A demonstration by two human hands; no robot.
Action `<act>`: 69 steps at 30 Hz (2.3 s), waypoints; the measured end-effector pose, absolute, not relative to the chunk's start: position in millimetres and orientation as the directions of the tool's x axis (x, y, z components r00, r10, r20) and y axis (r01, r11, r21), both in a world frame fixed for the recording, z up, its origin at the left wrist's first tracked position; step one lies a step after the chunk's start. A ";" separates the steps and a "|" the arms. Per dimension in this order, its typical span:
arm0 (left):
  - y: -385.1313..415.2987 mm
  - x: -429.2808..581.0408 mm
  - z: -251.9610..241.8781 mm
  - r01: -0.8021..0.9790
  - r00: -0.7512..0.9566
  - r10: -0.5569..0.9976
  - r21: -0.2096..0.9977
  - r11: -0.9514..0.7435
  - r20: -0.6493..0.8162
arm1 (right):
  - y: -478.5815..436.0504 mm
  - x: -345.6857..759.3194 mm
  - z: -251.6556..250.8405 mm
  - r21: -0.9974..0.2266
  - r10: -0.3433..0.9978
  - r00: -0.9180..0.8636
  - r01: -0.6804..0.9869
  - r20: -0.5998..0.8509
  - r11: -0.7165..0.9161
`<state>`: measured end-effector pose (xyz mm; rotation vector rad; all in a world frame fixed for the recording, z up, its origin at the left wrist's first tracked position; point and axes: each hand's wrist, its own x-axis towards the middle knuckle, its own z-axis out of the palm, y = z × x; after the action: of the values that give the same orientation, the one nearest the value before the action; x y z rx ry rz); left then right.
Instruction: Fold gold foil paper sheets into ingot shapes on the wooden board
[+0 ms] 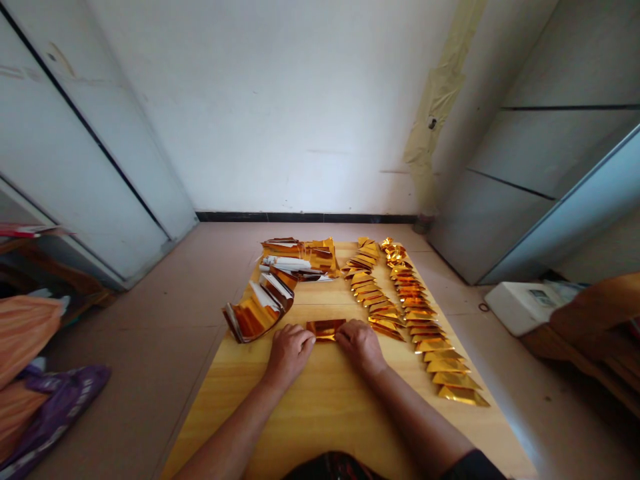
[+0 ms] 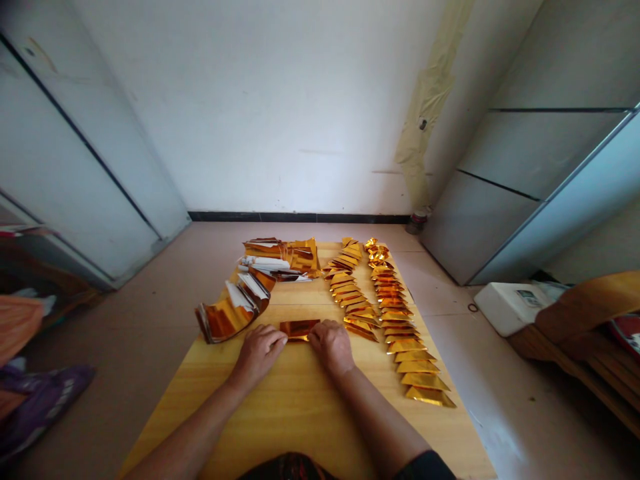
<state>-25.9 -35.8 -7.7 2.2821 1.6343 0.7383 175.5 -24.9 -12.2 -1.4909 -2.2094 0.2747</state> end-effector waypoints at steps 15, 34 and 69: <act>-33.2 -20.9 -2.6 0.884 0.212 0.962 0.386 -0.264 0.171 | -28.5 165.8 -11.6 -0.290 0.945 -0.250 0.907 0.213 0.305; -41.1 -6.7 6.5 0.965 0.162 0.966 0.174 -0.198 0.199 | -24.8 168.3 -19.6 -0.288 0.938 -0.258 0.903 0.231 0.319; -56.1 -1.5 -14.0 0.814 0.483 0.806 0.163 -0.557 0.342 | -52.3 166.2 -2.9 -0.114 0.799 -0.521 0.812 0.300 0.572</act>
<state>-1.5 -56.1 -14.0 2.7239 1.4885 0.6100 166.2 -52.3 -2.9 -1.3194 -2.4889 -0.0571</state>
